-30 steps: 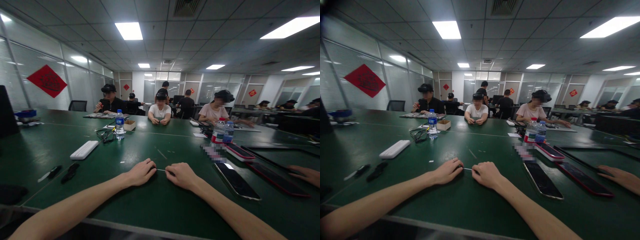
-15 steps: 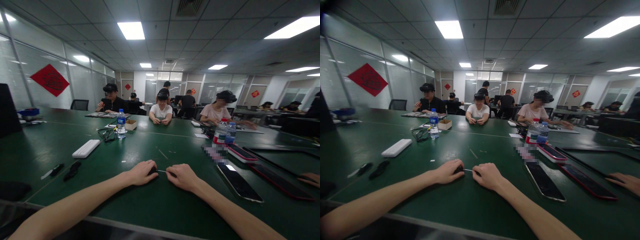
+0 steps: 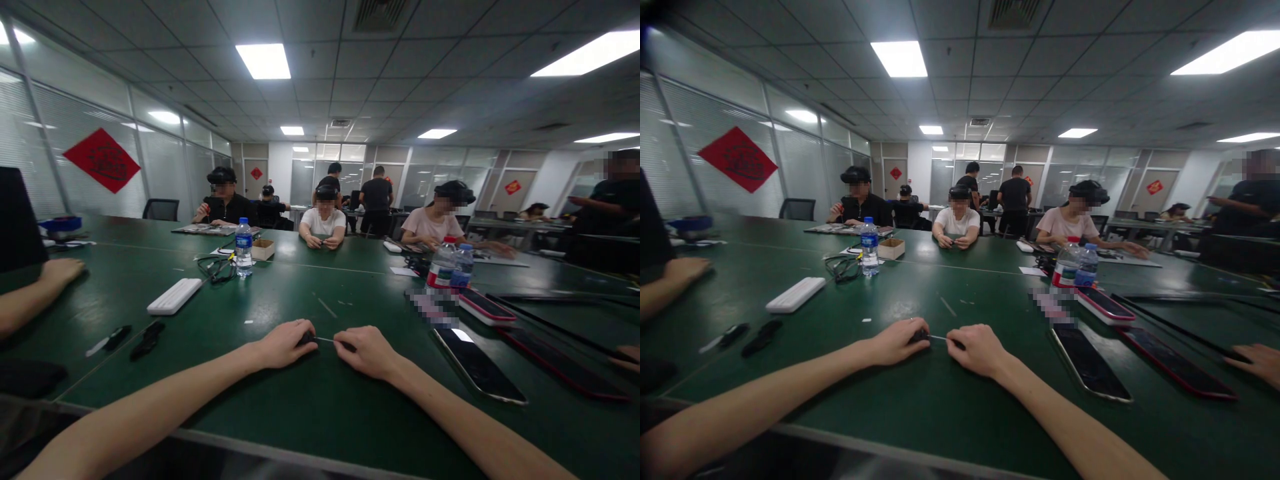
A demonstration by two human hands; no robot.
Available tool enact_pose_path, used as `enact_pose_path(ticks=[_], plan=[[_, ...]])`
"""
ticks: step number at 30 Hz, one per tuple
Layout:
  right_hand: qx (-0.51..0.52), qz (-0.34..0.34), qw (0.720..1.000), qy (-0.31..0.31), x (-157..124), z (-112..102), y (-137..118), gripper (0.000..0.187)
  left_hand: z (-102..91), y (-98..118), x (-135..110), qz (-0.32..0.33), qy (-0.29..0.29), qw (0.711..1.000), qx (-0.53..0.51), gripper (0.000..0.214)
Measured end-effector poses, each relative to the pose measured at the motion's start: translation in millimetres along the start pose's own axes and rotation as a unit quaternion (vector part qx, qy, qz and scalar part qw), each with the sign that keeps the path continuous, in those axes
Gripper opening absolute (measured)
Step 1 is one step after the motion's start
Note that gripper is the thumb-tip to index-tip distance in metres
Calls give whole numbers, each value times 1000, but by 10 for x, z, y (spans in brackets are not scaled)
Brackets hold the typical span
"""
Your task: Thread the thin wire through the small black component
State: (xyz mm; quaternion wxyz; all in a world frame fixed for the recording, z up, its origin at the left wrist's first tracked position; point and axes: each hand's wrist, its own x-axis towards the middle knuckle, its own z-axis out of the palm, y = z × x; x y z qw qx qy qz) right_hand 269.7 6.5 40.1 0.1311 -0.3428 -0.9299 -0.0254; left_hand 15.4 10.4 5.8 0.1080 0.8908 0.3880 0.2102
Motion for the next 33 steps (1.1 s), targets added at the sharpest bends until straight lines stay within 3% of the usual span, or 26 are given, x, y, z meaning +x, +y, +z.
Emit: enact_pose_path(ticks=[18, 27, 33], plan=[[-20, -23, 1000, 8, -6, -27, 6, 34, -17, 11, 7, -21, -20, 1000, 10, 35], [-62, -14, 998, 6, 8, -8, -29, 34, 7, 7, 30, -23, -12, 1000, 5, 33], [-147, 2, 989, -16, 17, -75, -140, 31, 35, -18, 38, -33, -12, 999, 31, 35]])
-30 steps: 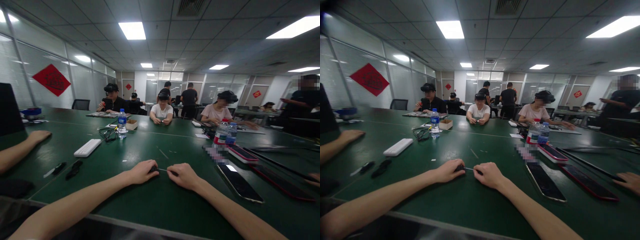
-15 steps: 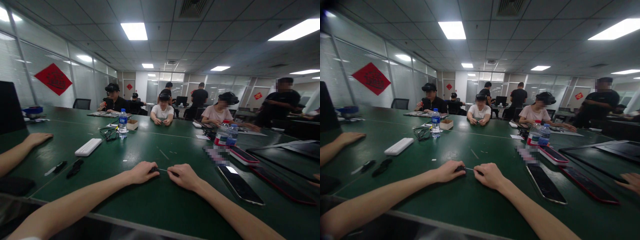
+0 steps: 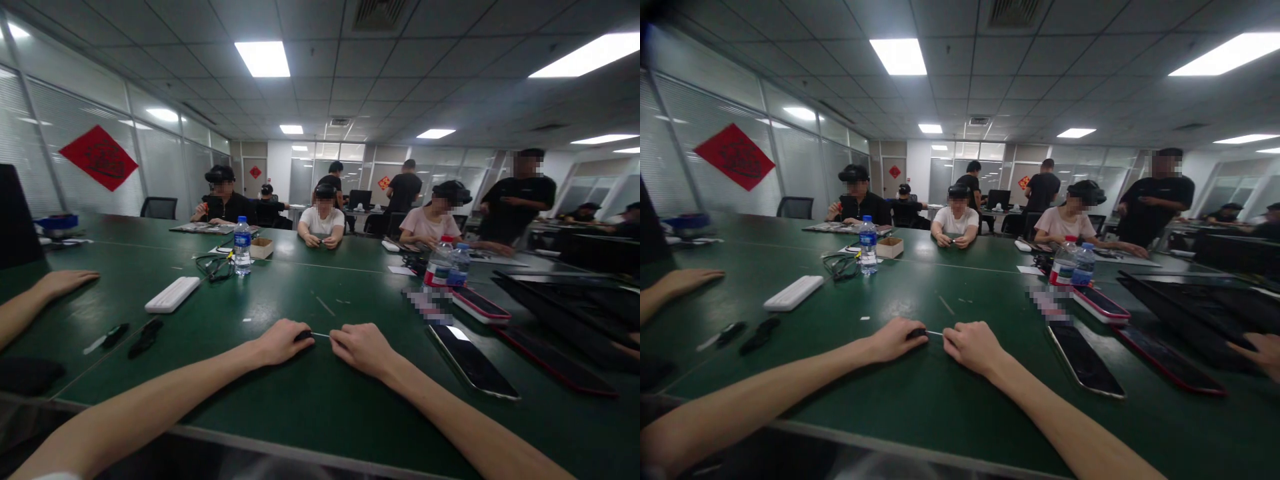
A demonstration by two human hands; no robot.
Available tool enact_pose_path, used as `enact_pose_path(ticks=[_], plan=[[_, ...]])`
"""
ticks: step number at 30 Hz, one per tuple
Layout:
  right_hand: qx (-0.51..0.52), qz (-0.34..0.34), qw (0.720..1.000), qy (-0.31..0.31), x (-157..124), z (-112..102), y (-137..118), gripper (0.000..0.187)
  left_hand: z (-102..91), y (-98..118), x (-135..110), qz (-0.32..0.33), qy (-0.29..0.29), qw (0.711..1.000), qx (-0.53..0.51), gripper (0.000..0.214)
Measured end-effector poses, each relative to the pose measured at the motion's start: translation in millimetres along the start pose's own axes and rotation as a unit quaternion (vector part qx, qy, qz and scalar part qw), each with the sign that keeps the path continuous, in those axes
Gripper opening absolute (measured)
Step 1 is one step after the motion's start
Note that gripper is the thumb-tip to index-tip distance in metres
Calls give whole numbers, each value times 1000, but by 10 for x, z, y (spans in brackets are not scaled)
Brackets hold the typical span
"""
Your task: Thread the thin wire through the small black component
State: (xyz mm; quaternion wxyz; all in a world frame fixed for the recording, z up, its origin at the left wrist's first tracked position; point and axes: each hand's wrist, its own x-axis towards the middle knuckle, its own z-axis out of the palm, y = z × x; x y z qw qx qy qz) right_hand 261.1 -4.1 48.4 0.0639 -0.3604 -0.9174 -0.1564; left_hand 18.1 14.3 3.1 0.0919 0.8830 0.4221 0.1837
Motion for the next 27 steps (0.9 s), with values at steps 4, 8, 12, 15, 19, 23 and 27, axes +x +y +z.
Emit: enact_pose_path(ticks=[4, 8, 12, 15, 19, 23, 27], plan=[[-17, 6, 1000, -9, -13, -70, -48, 29, 35, -40, 0, 4, 0, 1000, -12, 35], [-15, -3, 1000, -16, -28, -110, -75, 28, 59, -65, -4, 6, 7, 1000, -20, 35], [-19, -4, 1000, -22, -37, -104, -84, 27, 58, -63, -10, 8, 4, 1000, -17, 35], [-21, 1, 999, -25, -43, -87, -85, 29, 53, -60, -20, 11, 0, 1000, -15, 35], [-11, 0, 1000, -24, -50, -74, -76, 31, 46, -67, -31, 20, -8, 1000, -22, 34], [1, -7, 1000, -17, -52, -46, -62, 32, 32, -65, -32, 23, -9, 999, -29, 33], [8, -6, 1000, 6, -45, 27, -47, 31, 19, -51, -31, 29, -6, 999, -23, 32]])
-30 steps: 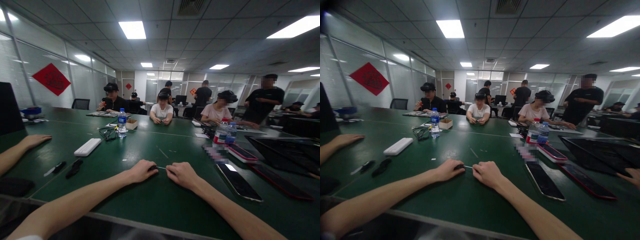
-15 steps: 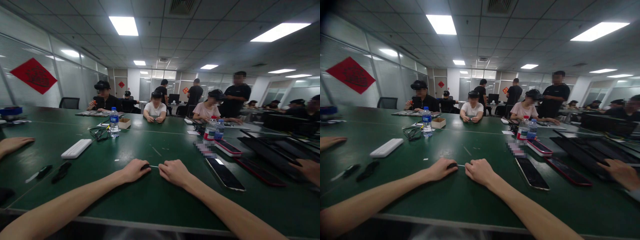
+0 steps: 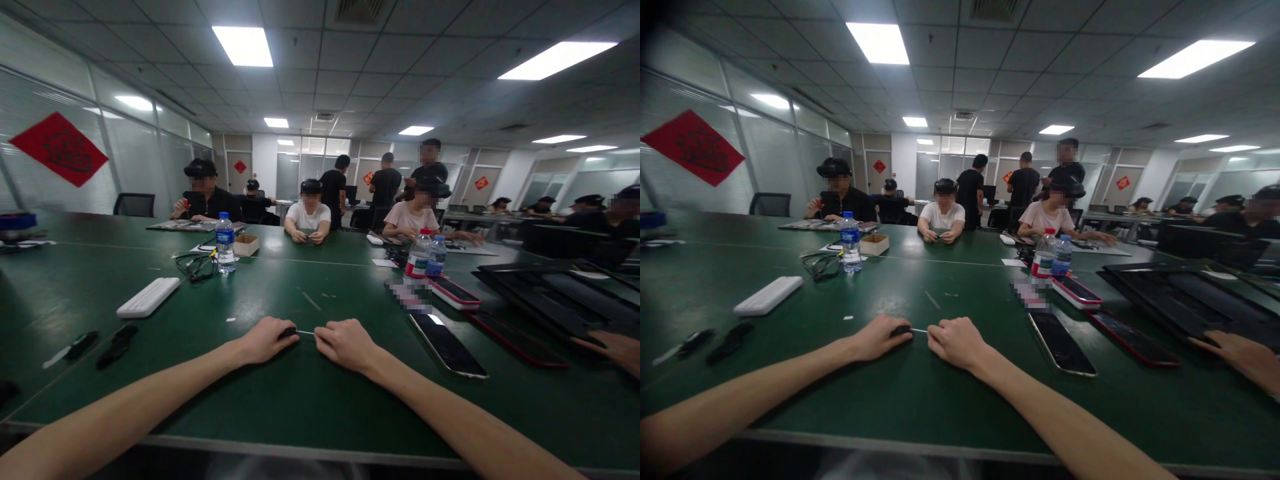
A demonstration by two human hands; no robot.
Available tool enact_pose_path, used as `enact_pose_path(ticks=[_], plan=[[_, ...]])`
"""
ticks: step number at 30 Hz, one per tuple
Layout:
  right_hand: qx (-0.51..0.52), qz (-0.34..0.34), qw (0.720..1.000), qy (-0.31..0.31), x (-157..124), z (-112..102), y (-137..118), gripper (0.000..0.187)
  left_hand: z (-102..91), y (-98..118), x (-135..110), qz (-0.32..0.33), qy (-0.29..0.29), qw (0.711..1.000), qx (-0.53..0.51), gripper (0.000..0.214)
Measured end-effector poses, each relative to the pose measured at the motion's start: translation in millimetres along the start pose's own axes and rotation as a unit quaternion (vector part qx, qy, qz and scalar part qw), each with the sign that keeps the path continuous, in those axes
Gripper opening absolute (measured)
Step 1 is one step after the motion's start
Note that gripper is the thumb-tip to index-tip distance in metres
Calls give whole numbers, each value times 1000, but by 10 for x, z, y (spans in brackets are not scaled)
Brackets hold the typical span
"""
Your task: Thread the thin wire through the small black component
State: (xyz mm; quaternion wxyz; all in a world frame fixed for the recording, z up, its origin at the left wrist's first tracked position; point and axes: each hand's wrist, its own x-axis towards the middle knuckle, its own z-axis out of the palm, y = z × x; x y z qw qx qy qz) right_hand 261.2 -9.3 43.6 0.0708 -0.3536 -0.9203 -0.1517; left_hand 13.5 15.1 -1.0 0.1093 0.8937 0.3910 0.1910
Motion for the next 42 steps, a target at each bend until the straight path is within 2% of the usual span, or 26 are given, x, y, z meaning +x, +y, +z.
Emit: enact_pose_path(ticks=[6, 23, 34, 42], plan=[[32, -1, 999, 28, 7, 100, 30, 31, -7, 6, 3, -1, 2, 1000, 4, 33], [139, 1, 989, 58, 16, 181, 83, 34, -65, 36, -15, 11, -6, 999, -31, 33], [61, -5, 997, 52, 13, 169, 85, 31, -55, 74, -3, 0, -6, 1000, 1, 32], [85, -11, 995, 46, 7, 151, 96, 29, -81, 103, -6, 6, -11, 1000, 3, 32]])
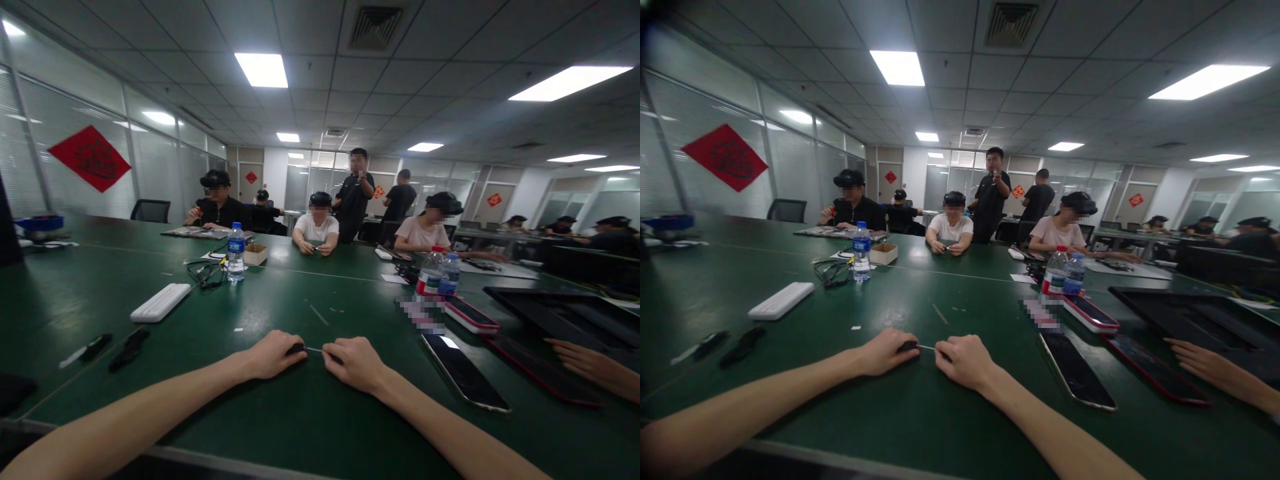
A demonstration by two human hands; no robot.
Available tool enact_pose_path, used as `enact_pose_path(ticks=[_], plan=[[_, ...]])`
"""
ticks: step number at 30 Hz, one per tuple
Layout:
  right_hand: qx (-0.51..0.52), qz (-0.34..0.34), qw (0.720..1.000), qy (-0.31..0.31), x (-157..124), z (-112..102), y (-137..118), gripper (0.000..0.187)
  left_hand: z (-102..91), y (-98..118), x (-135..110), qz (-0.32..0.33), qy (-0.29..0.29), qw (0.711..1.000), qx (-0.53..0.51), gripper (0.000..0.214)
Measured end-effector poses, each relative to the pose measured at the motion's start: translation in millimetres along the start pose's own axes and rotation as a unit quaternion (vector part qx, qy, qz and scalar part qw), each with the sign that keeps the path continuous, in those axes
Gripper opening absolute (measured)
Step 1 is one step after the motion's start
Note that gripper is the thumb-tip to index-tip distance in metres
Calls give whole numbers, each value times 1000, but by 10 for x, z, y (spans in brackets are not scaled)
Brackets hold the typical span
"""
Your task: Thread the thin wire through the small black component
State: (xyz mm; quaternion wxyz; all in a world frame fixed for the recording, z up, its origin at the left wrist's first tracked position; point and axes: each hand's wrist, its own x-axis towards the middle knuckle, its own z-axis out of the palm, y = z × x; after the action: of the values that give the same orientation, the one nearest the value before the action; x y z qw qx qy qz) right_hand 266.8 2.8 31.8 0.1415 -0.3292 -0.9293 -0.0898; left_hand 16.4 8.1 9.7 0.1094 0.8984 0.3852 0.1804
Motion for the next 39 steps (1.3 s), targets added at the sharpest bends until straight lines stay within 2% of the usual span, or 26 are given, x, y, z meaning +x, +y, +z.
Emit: enact_pose_path(ticks=[14, 29, 39], plan=[[13, 13, 1000, -22, 10, -59, -14, 31, -27, 32, -13, 1, -4, 1000, 4, 31], [-2, 22, 999, -35, 26, -144, -44, 29, -47, 107, -35, -35, 6, 999, 9, 32], [12, 46, 998, -34, 44, -144, -36, 32, 15, 35, 5, -42, 12, 999, 15, 26]])
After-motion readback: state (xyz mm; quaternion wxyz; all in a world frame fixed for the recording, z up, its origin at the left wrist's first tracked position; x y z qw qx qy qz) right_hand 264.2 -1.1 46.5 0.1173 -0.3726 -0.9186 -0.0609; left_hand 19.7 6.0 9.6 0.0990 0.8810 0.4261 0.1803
